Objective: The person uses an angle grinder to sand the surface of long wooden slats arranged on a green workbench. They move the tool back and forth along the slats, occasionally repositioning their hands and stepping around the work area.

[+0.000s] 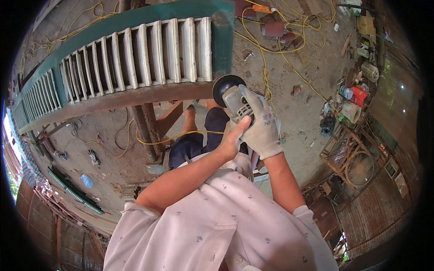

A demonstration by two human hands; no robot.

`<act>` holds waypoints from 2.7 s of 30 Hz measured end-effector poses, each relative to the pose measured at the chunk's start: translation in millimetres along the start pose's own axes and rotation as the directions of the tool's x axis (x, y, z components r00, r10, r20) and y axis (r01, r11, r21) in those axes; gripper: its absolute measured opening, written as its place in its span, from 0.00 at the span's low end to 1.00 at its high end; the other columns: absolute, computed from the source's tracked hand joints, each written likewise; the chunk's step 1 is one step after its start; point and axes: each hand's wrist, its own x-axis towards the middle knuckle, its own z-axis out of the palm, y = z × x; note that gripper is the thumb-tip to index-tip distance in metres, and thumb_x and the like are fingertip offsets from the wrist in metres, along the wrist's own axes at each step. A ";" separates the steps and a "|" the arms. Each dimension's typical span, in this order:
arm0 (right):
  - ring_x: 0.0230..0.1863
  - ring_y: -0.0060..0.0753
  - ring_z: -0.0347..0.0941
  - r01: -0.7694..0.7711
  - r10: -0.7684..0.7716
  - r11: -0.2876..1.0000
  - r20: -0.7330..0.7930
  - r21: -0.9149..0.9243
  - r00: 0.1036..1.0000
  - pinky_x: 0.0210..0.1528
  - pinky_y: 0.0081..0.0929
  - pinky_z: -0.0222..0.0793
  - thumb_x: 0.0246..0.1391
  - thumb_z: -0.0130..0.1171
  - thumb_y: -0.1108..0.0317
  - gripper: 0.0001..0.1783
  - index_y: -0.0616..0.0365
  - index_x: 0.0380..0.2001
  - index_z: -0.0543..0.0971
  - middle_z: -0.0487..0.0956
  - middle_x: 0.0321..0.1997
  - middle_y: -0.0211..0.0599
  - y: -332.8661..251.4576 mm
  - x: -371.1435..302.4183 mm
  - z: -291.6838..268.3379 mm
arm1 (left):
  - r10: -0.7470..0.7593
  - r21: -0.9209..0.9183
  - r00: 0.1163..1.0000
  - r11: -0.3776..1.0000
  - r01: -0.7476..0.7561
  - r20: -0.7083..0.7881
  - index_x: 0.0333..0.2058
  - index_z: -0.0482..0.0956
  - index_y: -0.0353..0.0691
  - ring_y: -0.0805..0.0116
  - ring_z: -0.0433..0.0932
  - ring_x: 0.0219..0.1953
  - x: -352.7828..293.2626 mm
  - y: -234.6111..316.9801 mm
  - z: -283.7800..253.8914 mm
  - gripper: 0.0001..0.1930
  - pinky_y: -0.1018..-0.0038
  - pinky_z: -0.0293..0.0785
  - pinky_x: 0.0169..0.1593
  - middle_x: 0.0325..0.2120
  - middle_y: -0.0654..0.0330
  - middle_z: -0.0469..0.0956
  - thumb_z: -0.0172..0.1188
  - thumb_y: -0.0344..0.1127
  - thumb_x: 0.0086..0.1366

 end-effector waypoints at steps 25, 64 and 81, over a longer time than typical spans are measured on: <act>0.52 0.62 0.82 0.028 -0.019 0.995 0.089 -0.092 0.996 0.54 0.53 0.79 0.48 0.70 0.60 0.46 0.35 0.74 0.71 0.79 0.55 0.50 9.7 -0.7 -5.5 | 0.148 0.023 0.988 0.989 -0.147 -0.041 0.67 0.73 0.39 0.69 0.78 0.61 2.6 -22.4 -2.4 0.30 0.68 0.72 0.67 0.59 0.60 0.79 0.59 0.56 0.79; 0.53 0.59 0.83 0.123 -0.117 0.988 0.079 -0.089 0.990 0.52 0.52 0.80 0.51 0.70 0.59 0.42 0.40 0.72 0.72 0.79 0.59 0.49 -76.2 -15.9 70.1 | 0.097 -0.021 0.975 0.994 -0.103 -0.201 0.71 0.70 0.41 0.62 0.78 0.64 -83.4 42.2 -50.5 0.36 0.63 0.71 0.70 0.63 0.56 0.78 0.55 0.63 0.78; 0.44 0.60 0.85 0.256 -0.240 0.963 0.170 -0.083 0.956 0.44 0.54 0.81 0.57 0.66 0.61 0.38 0.39 0.72 0.71 0.76 0.52 0.53 -165.6 18.3 142.1 | 0.262 -0.066 0.938 0.957 -0.283 -0.228 0.74 0.65 0.41 0.55 0.75 0.69 -123.9 120.7 -112.0 0.43 0.57 0.68 0.74 0.67 0.51 0.75 0.49 0.71 0.76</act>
